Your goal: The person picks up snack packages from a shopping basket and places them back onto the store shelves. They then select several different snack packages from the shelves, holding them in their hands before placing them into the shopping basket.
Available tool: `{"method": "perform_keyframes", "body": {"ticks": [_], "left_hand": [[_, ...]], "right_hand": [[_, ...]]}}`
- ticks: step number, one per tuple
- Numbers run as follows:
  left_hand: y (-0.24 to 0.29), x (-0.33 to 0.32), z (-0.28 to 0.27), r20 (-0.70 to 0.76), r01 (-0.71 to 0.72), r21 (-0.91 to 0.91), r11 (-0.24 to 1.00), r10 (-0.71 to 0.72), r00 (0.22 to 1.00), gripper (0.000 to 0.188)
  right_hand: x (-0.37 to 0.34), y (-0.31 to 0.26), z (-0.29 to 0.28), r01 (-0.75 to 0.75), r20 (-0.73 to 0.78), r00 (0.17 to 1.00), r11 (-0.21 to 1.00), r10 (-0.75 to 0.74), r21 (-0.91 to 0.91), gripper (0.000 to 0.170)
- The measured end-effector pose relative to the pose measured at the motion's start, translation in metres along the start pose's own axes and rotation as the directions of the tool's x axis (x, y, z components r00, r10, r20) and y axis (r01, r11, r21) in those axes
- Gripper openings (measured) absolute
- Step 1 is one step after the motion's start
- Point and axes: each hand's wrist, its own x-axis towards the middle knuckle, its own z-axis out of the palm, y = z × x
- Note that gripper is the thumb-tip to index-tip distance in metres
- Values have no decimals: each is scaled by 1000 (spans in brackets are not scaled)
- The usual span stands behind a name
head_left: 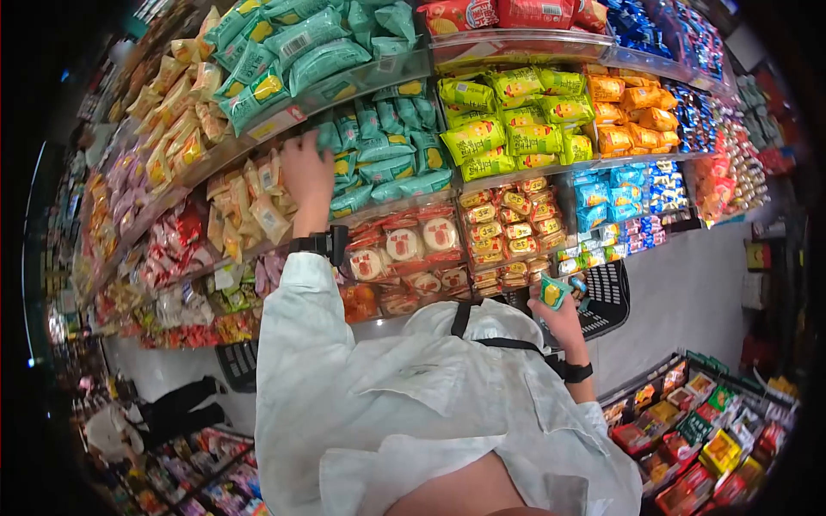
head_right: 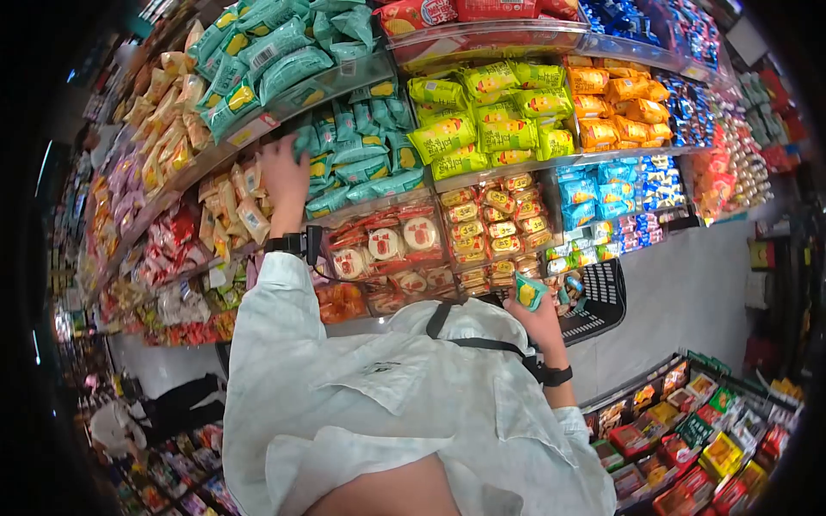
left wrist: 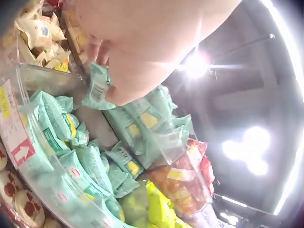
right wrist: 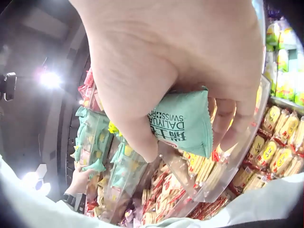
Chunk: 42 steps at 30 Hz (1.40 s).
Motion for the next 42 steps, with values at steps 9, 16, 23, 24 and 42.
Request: {"method": "perform_keyframes", "body": {"ticks": [9,16,23,24,42], "left_hand": [[13,-7,-4,139,-90,-173,981,115,984,69],[62,-90,-70,88,-79,-699,710,195,977,45],[142,-243,-118,453,221,-886,408,656,604,53],[150,-258,-125,439,205,-893,401,678,589,56],[299,-389,-197,482,79,-876,476,856,186,51]], "right_hand": [[-101,29,71,-155,-253,954,987,158,31,39],[-133,32,81,-252,-339,893,953,296,167,46],[-118,1,81,-51,-114,992,994,61,93,53],[-122,2,78,-17,-58,998,992,25,128,53],[-248,109,-36,36,363,931,999,-32,-5,78]]}}
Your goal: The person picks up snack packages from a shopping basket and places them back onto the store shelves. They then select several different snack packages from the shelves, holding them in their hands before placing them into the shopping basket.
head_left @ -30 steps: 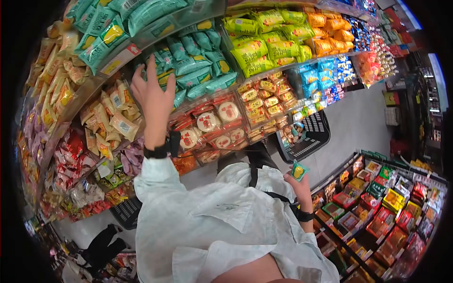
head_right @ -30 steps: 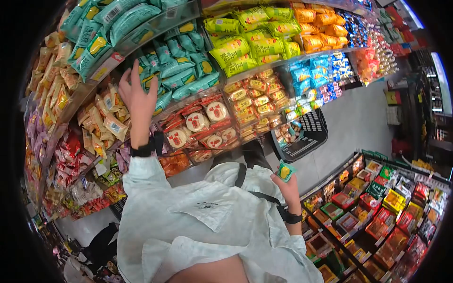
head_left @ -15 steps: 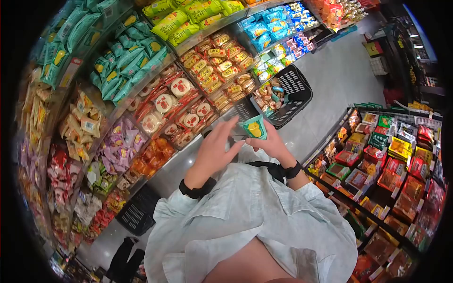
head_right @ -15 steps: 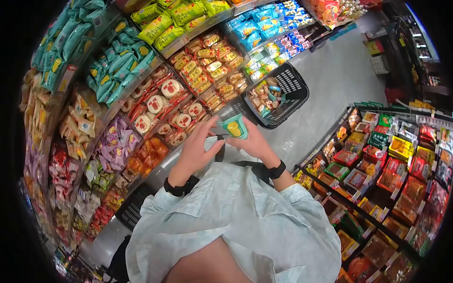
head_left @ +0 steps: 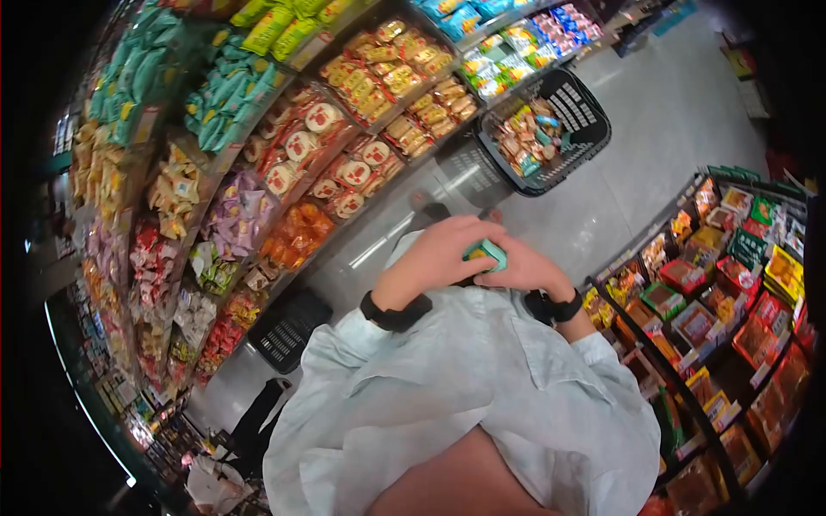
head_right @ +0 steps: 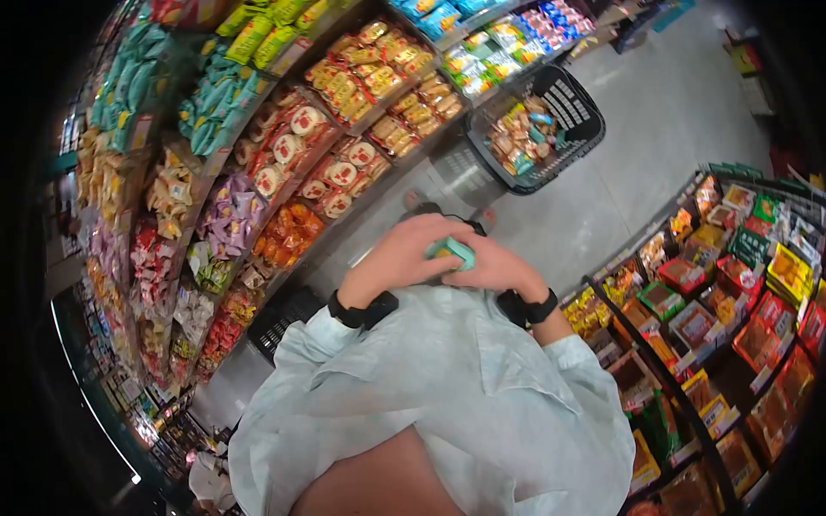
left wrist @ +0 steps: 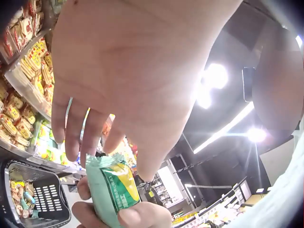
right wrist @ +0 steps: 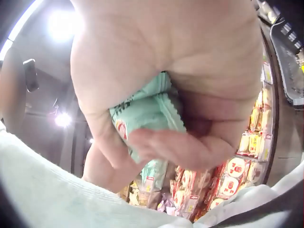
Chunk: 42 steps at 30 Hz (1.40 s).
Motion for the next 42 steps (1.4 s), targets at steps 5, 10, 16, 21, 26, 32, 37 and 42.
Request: {"method": "perform_keyframes", "body": {"ticks": [5,10,16,21,26,32,37,42], "left_hand": [[-4,4,-6,-186,14,81,997,1,983,32],[-27,-14,-72,-622,185,61,981,-108,776,30],[-115,-54,-180,-864,-94,-461,882,-423,272,32],[-164,-68,-269,-861,-422,-500,757,-489,143,35],[-196,-67,-364,-912,-285,-411,866,-393,121,38],[-255,-58,-433,-989,444,135,886,96,108,37],[-277,-53,-440,-975,465,191,864,112,192,35],[-304,-68,-462,-913,712,406,573,272,302,28]], "right_hand": [[-3,17,-14,-21,-323,944,991,63,130,39],[22,72,-30,154,-548,836,948,25,278,13],[19,87,-40,42,-579,804,957,137,285,14],[38,71,-31,-1,-642,742,958,193,286,17],[87,31,-6,-36,-695,668,945,264,324,17],[116,7,32,-22,-746,607,944,274,329,19],[109,22,63,-35,-779,533,929,330,369,20],[95,38,82,-75,-772,472,892,425,445,20]]}}
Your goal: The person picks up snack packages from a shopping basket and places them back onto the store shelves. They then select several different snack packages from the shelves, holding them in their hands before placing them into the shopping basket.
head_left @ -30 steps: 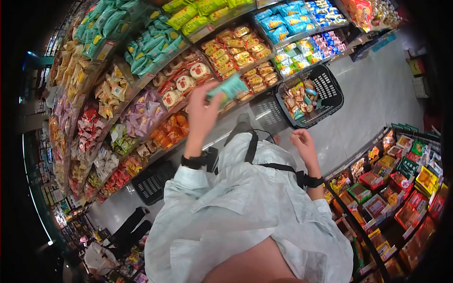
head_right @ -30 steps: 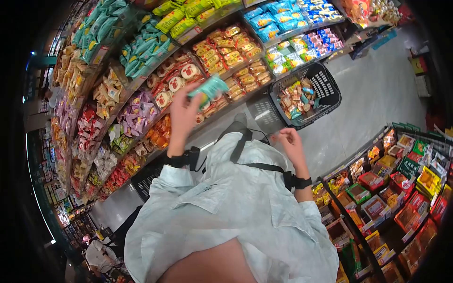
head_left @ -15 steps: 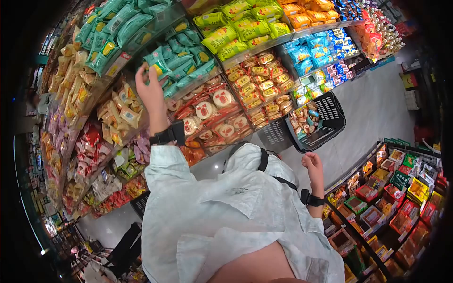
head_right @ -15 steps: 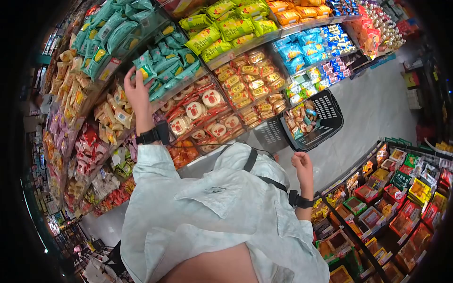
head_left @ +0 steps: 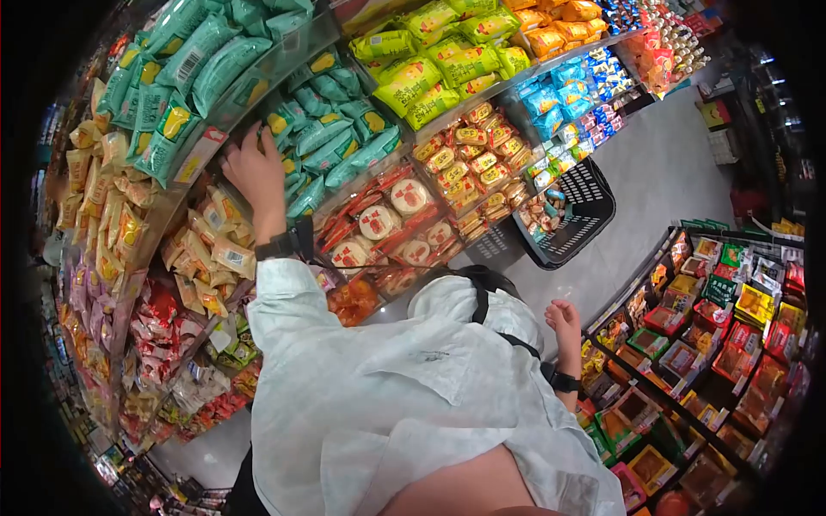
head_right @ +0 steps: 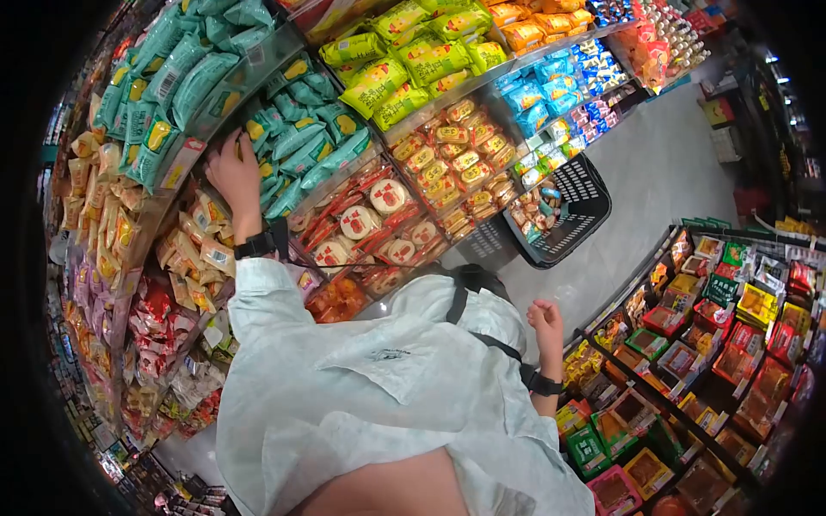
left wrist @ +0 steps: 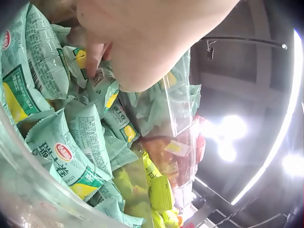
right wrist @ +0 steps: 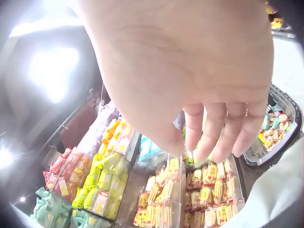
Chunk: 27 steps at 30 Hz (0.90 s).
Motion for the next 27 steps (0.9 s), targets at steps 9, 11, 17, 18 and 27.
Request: {"method": "perform_keyframes", "body": {"ticks": [9,11,17,18,27], "left_hand": [[35,-12,-28,-119,-96,-241,966,69,990,21],[61,-23,-44,-93,-103,-306,946,78,993,17],[175,-102,-88,313,24,-811,585,397,863,10],[200,-126,-91,200,-139,-854,501,563,802,13],[331,-374,-141,302,-224,-940,256,931,-207,23]], "right_hand": [[-23,77,-43,-164,-81,984,985,160,-48,21],[-32,123,-71,-264,-104,956,959,275,106,21],[-84,260,-122,-426,-233,869,900,436,93,16],[-94,281,-123,-421,-294,859,905,419,61,16],[-100,449,-182,-135,-142,982,989,125,-63,20]]}}
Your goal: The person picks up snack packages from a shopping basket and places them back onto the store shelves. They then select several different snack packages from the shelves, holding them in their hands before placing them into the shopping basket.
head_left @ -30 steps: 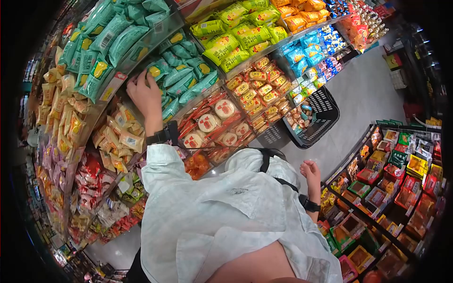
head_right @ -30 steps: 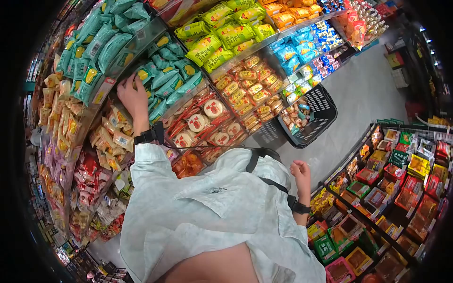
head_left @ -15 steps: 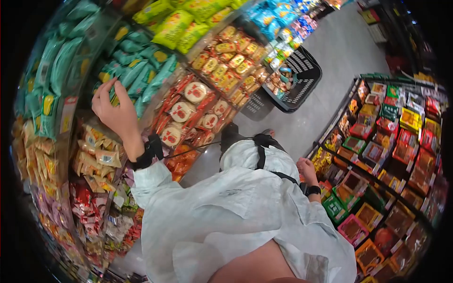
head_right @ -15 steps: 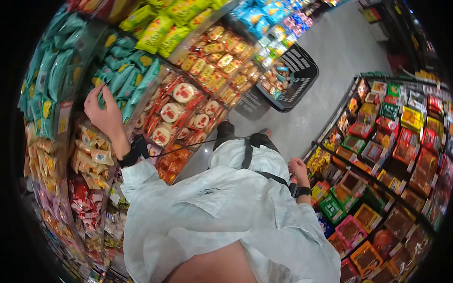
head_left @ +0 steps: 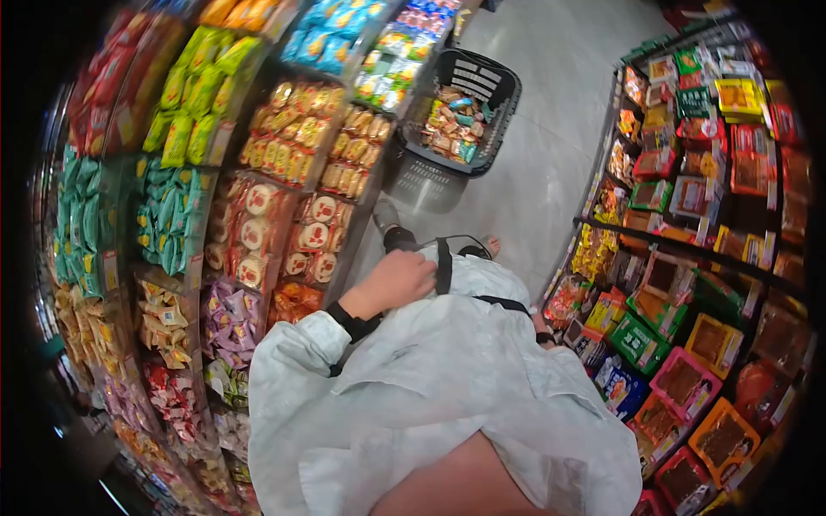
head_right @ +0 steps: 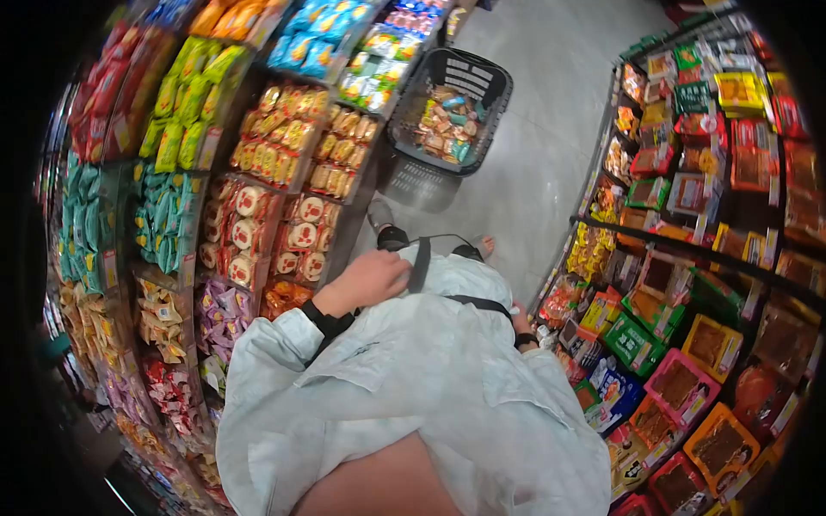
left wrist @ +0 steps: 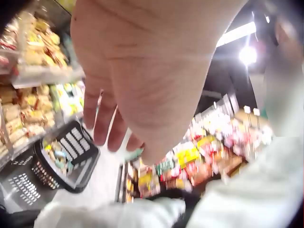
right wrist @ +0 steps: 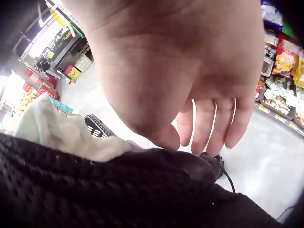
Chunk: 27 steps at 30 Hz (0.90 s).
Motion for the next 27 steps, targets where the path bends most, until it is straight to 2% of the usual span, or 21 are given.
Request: {"method": "perform_keyframes", "body": {"ticks": [3,4,7,10,13,17,19,21,23,24,25,26,27], "left_hand": [[39,38,4,-7,2,42,999,-1,1000,24],[46,47,13,30,-14,30,999,13,999,23],[72,69,21,141,15,24,1000,-19,990,24],[95,87,8,82,-5,63,998,0,997,22],[111,97,-11,158,11,47,999,-18,987,26],[112,121,-29,280,94,-19,995,-85,956,33],[107,140,-35,316,80,-54,995,-59,947,34],[103,168,-40,291,48,-80,996,-23,956,34],[99,198,-46,275,7,-92,996,18,961,34],[97,211,-51,276,-14,-93,996,39,960,33],[96,220,-54,278,-29,-98,995,55,959,33],[92,228,-55,245,-51,-108,993,76,967,29],[89,234,-56,273,-42,-86,995,64,960,27]], "right_hand": [[42,40,-25,-118,-32,992,980,125,157,20],[61,59,-35,-237,31,972,956,235,174,20],[41,-12,-84,-353,3,930,891,367,285,15],[59,-14,-115,-355,19,920,810,392,468,16],[69,-21,-134,-325,-76,917,844,391,427,15],[84,-32,-147,-378,-12,904,813,427,443,16],[88,-39,-151,-300,-16,938,832,347,467,14],[90,-46,-155,-220,-24,964,847,264,484,13],[74,-86,-161,-154,-180,954,906,240,395,12],[91,-48,-162,-56,-175,972,879,156,474,16],[95,-43,-177,-17,-195,978,958,75,286,18],[94,-42,-186,-17,-183,982,978,56,208,18],[98,-44,-195,-29,-169,984,984,59,175,18]]}}
